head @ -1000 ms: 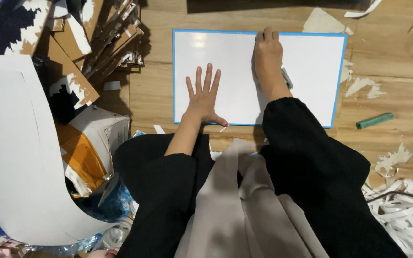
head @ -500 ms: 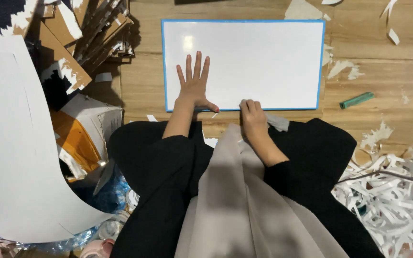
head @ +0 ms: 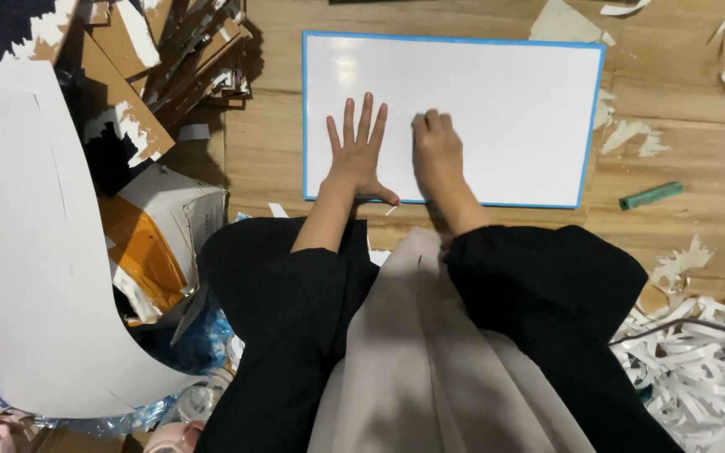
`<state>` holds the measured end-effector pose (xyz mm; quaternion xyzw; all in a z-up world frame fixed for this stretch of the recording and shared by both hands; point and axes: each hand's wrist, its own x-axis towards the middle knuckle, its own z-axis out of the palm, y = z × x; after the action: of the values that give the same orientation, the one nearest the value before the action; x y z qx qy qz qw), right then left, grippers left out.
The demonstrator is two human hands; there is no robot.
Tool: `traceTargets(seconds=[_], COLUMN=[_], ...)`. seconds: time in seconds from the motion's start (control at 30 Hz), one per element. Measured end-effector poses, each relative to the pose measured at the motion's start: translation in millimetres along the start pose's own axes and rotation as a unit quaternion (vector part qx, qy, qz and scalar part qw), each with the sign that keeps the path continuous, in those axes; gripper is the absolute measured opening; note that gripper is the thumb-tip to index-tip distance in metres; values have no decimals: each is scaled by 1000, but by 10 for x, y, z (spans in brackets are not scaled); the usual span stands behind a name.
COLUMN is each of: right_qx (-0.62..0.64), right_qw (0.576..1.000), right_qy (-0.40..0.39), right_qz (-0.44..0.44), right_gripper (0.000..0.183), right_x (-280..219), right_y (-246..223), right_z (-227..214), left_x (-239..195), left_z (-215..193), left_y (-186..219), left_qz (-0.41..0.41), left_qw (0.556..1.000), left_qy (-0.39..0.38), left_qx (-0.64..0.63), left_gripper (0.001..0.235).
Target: Manually assembling folders by aligning white adhesive sheets onto blue folder covers and smoothing them with a scraper tool.
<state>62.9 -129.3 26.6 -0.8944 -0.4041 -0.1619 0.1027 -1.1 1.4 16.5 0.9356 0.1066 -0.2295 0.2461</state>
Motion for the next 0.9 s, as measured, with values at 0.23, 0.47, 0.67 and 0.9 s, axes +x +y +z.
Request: traceTargets(seconds=[0.23, 0.47, 0.67, 0.9], right_qx=[-2, 3, 78, 237], right_qw=[998, 999, 996, 966], right_qy=[61, 40, -42, -67], right_qz=[12, -7, -18, 78], right_gripper=[11, 13, 34, 7], right_x=[794, 398, -660, -1007], right_y=[427, 172, -285, -375], right_z=[720, 251, -366, -772], left_x=[78, 70, 70, 96], left_z=[2, 18, 103, 180], left_y=[-33, -41, -52, -81], left_qz=[14, 18, 20, 24], left_qw=[997, 997, 997, 996], left_qy=[-31, -18, -1, 31], left_qx=[63, 71, 78, 81], left_gripper=[152, 152, 153, 156])
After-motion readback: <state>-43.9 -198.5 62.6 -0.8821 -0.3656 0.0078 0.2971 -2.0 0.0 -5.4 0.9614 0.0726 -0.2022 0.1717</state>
